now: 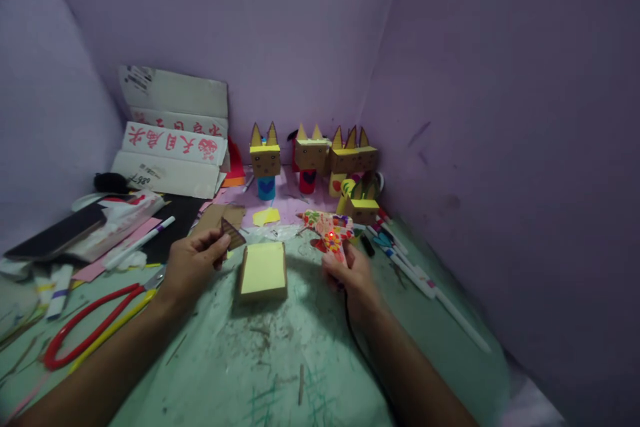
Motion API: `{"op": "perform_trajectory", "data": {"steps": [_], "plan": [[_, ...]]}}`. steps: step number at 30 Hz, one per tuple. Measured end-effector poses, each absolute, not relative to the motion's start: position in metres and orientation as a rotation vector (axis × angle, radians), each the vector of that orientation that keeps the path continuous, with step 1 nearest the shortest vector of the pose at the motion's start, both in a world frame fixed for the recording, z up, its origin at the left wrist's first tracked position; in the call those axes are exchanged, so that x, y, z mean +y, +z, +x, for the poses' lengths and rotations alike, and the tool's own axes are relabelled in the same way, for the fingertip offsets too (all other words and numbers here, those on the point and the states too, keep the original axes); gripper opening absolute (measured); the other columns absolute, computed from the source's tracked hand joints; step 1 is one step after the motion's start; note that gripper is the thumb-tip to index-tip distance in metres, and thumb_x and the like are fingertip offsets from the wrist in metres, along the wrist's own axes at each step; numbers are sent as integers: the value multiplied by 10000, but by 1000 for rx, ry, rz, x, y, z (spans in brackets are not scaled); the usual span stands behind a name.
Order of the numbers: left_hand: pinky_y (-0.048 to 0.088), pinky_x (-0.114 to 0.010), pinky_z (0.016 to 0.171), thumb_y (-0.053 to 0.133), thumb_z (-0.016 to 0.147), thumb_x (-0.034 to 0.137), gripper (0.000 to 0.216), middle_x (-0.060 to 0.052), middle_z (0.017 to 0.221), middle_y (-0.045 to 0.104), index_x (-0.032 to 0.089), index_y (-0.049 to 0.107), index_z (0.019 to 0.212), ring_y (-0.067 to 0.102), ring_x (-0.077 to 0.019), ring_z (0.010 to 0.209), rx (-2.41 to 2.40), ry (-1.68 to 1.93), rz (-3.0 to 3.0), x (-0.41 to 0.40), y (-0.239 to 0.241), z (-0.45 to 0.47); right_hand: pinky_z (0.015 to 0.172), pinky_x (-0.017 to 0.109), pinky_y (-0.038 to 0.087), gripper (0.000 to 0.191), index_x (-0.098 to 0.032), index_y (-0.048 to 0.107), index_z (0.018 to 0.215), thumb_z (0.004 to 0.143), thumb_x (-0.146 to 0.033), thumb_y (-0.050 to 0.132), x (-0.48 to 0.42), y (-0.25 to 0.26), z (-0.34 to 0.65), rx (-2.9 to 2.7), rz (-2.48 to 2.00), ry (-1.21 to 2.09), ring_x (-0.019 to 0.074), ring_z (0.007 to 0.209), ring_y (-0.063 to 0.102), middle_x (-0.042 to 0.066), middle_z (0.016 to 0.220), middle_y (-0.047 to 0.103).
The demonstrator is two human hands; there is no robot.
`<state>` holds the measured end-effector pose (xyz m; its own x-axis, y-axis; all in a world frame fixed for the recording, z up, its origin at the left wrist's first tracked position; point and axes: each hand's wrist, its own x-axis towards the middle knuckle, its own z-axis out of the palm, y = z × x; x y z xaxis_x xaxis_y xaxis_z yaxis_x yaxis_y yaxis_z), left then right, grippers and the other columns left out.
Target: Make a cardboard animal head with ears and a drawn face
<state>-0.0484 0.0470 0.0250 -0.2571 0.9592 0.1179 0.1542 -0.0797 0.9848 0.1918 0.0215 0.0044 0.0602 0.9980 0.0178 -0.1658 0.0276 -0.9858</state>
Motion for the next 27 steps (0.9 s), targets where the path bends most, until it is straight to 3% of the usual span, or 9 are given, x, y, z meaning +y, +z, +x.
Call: {"op": "perform_trajectory", "data": {"steps": [9,14,17,23,27], "plan": [[293,-172,360,652,594,305,162,69,397,471,154,596,588,380,-63,365,1507,1356,1192,52,17,-55,360,182,263,352,-172,523,743,578,-346,781,28,-4,182,-986,-1076,1381,68,418,388,-36,529,550],[316,-177,368,644,601,346,201,63,396,478,159,572,582,398,-71,367,1467,1358,1193,49,20,-53,395,189,330,431,-170,573,897,547,-280,800,26,-3,178,-952,-1013,1321,75,465,416,-38,628,568],[303,-188,391,640,602,333,184,64,412,475,160,585,577,383,-69,385,1427,1383,1235,45,26,-52,408,206,366,399,-175,570,891,588,-323,781,24,-4,177,-992,-1046,1336,101,482,458,-23,622,584],[310,-221,446,625,628,292,149,53,442,485,158,683,659,412,-98,447,1369,1391,1411,33,35,-48,365,198,262,345,-203,503,758,699,-468,716,9,-5,180,-1143,-1040,1285,84,419,367,-39,523,510],[348,-221,467,602,657,280,157,31,495,552,159,699,677,474,-118,492,1382,1411,1473,31,34,-48,381,206,258,348,-206,565,840,670,-443,753,2,10,190,-1245,-1100,1274,84,435,335,-59,526,438]]}}
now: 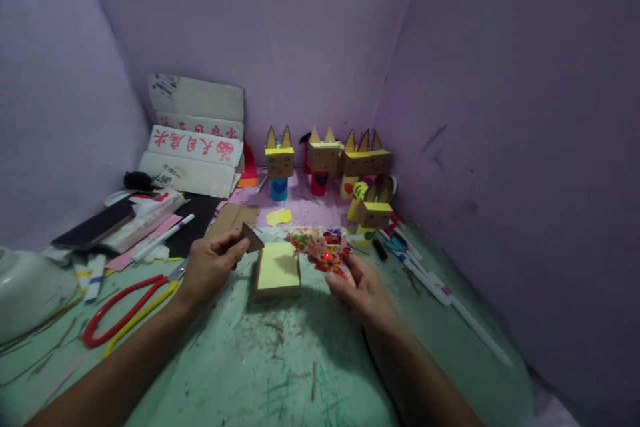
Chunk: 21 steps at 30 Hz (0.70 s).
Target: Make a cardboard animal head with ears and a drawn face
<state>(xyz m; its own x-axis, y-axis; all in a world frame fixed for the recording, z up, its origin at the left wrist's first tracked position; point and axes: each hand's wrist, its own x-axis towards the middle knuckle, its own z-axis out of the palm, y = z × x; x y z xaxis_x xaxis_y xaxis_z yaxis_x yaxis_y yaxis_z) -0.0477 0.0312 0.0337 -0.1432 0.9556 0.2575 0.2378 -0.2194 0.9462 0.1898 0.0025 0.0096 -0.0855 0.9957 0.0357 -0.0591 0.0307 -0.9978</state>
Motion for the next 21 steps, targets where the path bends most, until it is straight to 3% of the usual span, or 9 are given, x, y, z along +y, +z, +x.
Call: {"op": "perform_trajectory", "data": {"steps": [6,11,14,16,19,21], "plan": [[406,-226,516,581,700,265,161,20,570,622,151,695,695,544,-131,540,1597,1297,1385,43,29,-57,360,209,246,361,-208,587,830,621,-430,779,4,39,203,-1304,-1213,1182,83,415,320,-66,496,418],[475,-296,619,571,634,127,172,-42,646,693,128,716,726,648,-225,682,1787,1223,1336,61,16,-70,359,176,254,368,-179,553,772,651,-481,726,25,17,191,-1103,-1280,1254,72,393,373,-51,478,500],[466,-405,817,582,598,92,351,-157,926,719,78,715,922,635,-329,951,1915,1225,1366,63,16,-74,358,174,284,320,-158,574,728,649,-425,731,48,0,176,-1007,-1282,1349,73,386,409,-23,480,549],[418,-423,929,578,616,116,528,-187,1184,635,80,636,1140,555,-333,1121,1889,1180,1490,55,20,-74,381,175,334,279,-149,594,707,630,-366,752,59,-6,167,-921,-1296,1390,82,416,463,-1,513,586],[406,-425,979,612,576,146,854,-165,1383,489,141,391,1401,487,-318,1217,1535,876,1689,40,24,-71,456,192,411,263,-147,603,668,631,-362,750,67,-9,162,-879,-1284,1426,111,505,556,21,565,612],[287,-465,1083,686,523,183,1078,-156,1516,297,170,196,1483,310,-342,1354,1309,688,1806,35,20,-67,499,219,430,278,-150,604,638,653,-407,709,69,-10,164,-989,-1280,1412,135,543,581,32,579,619]]}}
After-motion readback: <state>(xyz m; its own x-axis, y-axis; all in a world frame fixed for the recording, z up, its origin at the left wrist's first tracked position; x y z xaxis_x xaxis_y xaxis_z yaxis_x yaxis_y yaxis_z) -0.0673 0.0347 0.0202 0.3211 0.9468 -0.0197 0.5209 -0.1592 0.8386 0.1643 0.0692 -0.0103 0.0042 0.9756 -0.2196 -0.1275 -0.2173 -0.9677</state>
